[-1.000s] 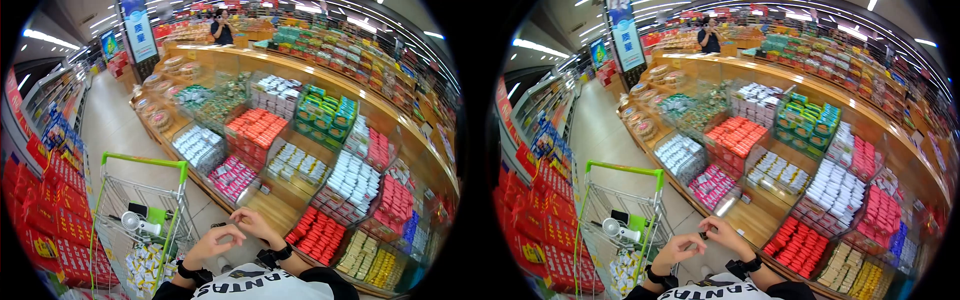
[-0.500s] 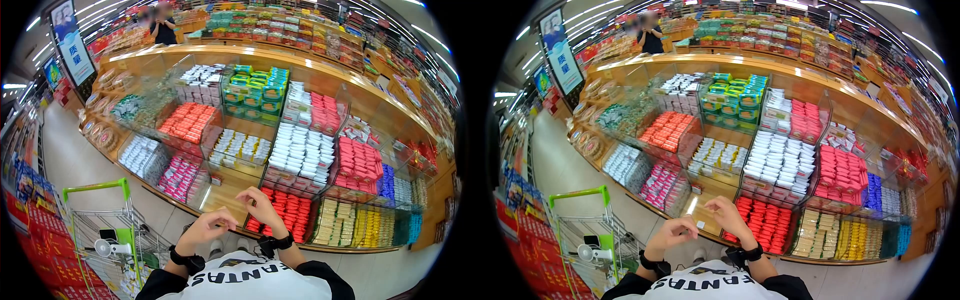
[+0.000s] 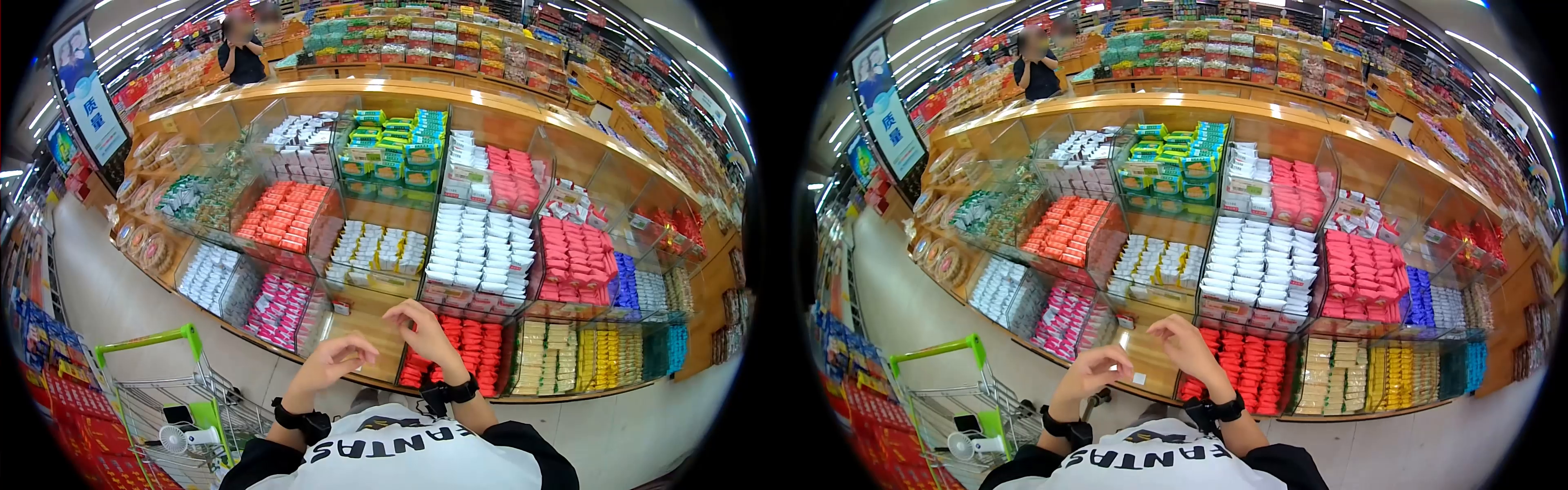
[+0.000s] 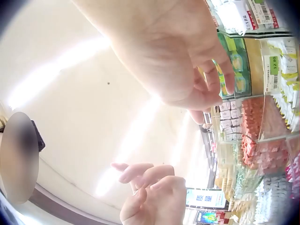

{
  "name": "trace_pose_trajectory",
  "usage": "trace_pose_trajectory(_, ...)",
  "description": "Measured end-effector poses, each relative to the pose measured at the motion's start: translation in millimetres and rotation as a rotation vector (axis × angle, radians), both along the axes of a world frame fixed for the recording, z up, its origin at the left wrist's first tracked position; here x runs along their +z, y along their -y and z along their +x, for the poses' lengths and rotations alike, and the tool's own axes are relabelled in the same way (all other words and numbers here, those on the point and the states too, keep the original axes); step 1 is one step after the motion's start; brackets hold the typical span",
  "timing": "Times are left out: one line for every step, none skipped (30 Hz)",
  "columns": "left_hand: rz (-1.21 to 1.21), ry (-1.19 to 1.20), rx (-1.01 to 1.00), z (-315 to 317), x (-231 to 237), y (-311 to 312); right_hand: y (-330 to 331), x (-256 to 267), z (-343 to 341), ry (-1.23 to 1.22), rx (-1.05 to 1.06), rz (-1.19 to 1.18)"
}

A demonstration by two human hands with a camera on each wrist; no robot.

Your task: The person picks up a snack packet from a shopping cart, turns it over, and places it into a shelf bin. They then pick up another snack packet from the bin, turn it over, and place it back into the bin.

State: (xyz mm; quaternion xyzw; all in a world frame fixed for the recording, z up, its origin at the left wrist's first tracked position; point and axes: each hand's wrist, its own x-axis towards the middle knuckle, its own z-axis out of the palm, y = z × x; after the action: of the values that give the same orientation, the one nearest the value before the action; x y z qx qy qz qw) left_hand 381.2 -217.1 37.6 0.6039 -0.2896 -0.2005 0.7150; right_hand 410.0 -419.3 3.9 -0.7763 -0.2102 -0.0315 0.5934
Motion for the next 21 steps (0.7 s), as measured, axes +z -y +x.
trace_pose_trajectory(0.0, 0.017, 0.006, 4.9, -0.9, -3.1, -2.0, 1.6, 4.4, 0.002, 0.001, -0.002)
trace_pose_trajectory(-0.001, 0.019, 0.008, 9.0, 0.6, -5.9, -4.4, 3.8, 9.2, 0.009, -0.016, -0.006)
trace_pose_trajectory(-0.004, 0.018, 0.012, 13.5, 3.2, -8.2, -7.4, 5.6, 14.3, 0.017, -0.034, -0.009)
trace_pose_trajectory(-0.007, 0.016, 0.016, 18.4, 5.0, -10.8, -10.7, 6.2, 19.5, 0.021, -0.034, -0.01)
trace_pose_trajectory(-0.008, 0.019, 0.014, 23.2, 4.9, -13.8, -13.7, 5.9, 24.3, 0.023, -0.033, -0.007)
trace_pose_trajectory(-0.004, 0.021, 0.031, 27.8, 4.0, -17.1, -16.6, 5.2, 28.7, 0.025, -0.032, -0.004)
trace_pose_trajectory(0.0, 0.022, 0.047, 32.4, 3.5, -20.4, -19.6, 3.6, 32.8, 0.026, -0.036, -0.005)
trace_pose_trajectory(-0.001, 0.023, 0.043, 36.6, 3.8, -24.1, -22.4, 1.5, 36.3, 0.033, -0.029, -0.008)
trace_pose_trajectory(0.014, 0.012, 0.066, 40.6, 4.3, -28.2, -24.7, 0.5, 39.4, 0.04, -0.022, -0.011)
trace_pose_trajectory(0.028, 0.001, 0.088, 44.5, 4.8, -31.6, -26.4, 0.8, 42.2, 0.039, -0.028, -0.013)
trace_pose_trajectory(0.028, -0.035, 0.112, 47.8, 7.3, -34.0, -27.7, 1.3, 45.1, 0.046, -0.026, -0.019)
trace_pose_trajectory(0.026, -0.035, 0.104, 54.1, 3.8, -38.0, -28.6, 1.9, 48.1, 0.054, -0.025, -0.026)
trace_pose_trajectory(0.003, -0.026, 0.085, 61.9, -2.4, -43.0, -28.8, 2.5, 50.7, 0.054, -0.034, -0.028)
trace_pose_trajectory(-0.021, -0.017, 0.065, 68.1, -6.0, -46.6, -28.3, 2.9, 53.0, 0.054, -0.057, -0.039)
trace_pose_trajectory(0.012, -0.033, 0.092, 72.0, -4.3, -48.1, -27.6, 3.2, 55.2, 0.053, -0.08, -0.049)
trace_pose_trajectory(0.01, -0.033, 0.081, 77.7, -4.8, -49.5, -26.7, 3.4, 57.5, 0.053, -0.091, -0.052)
trace_pose_trajectory(0.006, -0.023, 0.076, 83.9, -5.8, -50.7, -25.7, 3.3, 60.0, 0.049, -0.115, -0.03)
trace_pose_trajectory(0.002, -0.013, 0.072, 89.7, -6.0, -51.0, -24.8, 3.5, 62.2, 0.046, -0.138, -0.009)
trace_pose_trajectory(0.007, 0.009, 0.064, 94.4, -4.0, -50.0, -24.0, 4.3, 63.7, 0.046, -0.147, -0.012)
trace_pose_trajectory(0.004, 0.009, 0.056, 98.9, -4.4, -49.8, -23.2, 5.4, 65.0, 0.038, -0.169, -0.021)
trace_pose_trajectory(0.014, 0.016, 0.049, 103.6, -5.2, -49.7, -22.2, 6.3, 66.4, 0.03, -0.192, -0.031)
